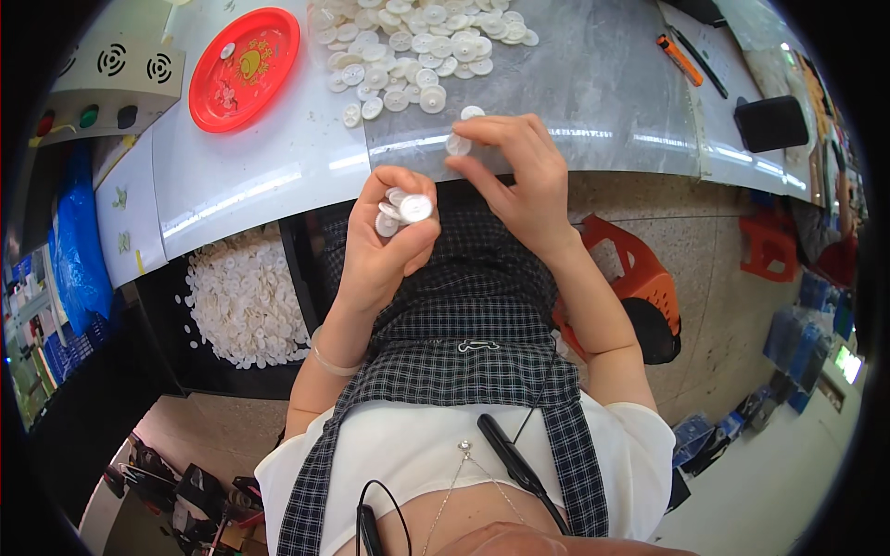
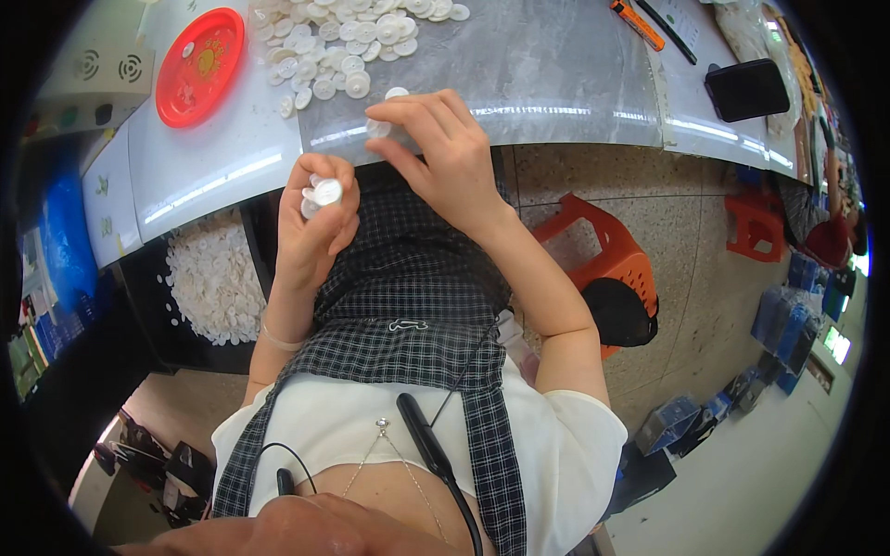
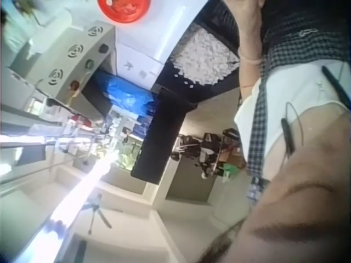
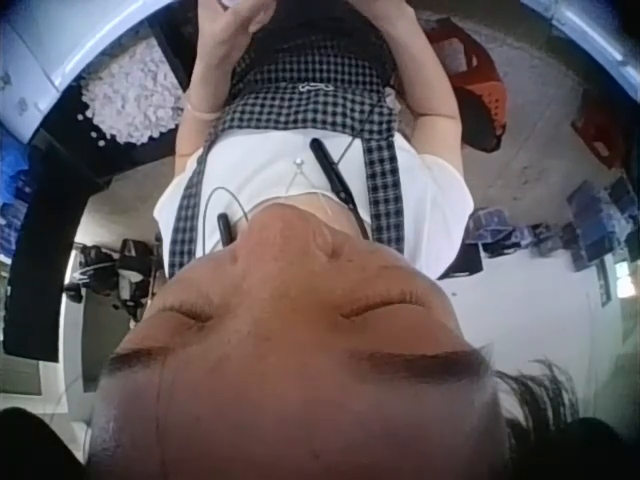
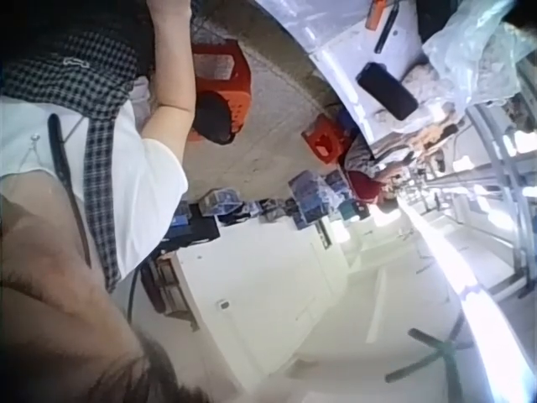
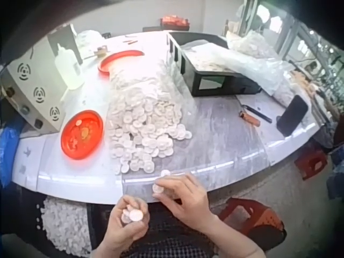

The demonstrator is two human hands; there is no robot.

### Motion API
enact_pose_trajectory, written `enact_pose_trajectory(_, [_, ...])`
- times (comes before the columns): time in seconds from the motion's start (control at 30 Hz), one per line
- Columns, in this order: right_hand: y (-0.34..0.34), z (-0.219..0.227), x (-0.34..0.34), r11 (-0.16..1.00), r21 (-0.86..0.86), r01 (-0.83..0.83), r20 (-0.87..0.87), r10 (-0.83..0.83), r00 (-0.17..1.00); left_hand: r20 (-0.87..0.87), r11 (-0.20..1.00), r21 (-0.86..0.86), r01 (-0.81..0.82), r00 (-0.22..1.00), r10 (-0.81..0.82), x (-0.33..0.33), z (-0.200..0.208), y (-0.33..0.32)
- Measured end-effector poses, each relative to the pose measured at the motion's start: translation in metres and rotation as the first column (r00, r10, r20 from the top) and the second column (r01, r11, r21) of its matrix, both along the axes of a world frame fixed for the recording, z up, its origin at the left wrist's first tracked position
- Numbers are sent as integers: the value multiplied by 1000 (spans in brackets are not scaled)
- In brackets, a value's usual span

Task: Assembling small white plastic circular parts by hand at a workbench.

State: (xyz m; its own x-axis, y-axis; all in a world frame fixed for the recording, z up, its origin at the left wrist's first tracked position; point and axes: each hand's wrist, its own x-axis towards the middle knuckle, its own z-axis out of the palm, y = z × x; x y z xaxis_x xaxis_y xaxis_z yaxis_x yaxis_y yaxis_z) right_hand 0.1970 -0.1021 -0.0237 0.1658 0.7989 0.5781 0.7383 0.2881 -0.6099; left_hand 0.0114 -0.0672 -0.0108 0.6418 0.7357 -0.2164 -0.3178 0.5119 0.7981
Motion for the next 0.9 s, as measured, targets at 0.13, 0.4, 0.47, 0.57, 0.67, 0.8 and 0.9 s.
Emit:
enact_pose_trajectory(0.13, [-10, 15, -2, 990, 62, -125, -210, 135, 968, 276, 978, -208, 35, 961, 24, 7, 9, 1])
enact_pose_trajectory(0.4, [-14, 17, -6, 969, 124, -215, -70, 225, 972, 169, 944, -193, 266, 957, -235, 4, 1, 1])
enact_pose_trajectory(0.47, [-10, 23, -1, 969, 87, -232, -118, 241, 963, 254, 937, -171, 305, 933, -257, 1, -4, 2])
enact_pose_trajectory(0.57, [0, 17, 9, 991, 2, -130, -55, 130, 990, 247, 937, -194, 291, 939, -240, 2, -2, 2])
enact_pose_trajectory(0.67, [1, 13, 11, 994, -110, 17, 55, -11, 998, 280, 936, -175, 304, 927, -249, 0, -3, 4])
enact_pose_trajectory(0.8, [-9, 13, 8, 985, -163, -63, 145, 87, 986, 291, 936, -190, 297, 927, -235, -3, -6, 5])
enact_pose_trajectory(0.9, [-15, 4, 10, 985, -140, -104, 163, 127, 978, 305, 940, -160, 302, 921, -244, -3, -6, 5])
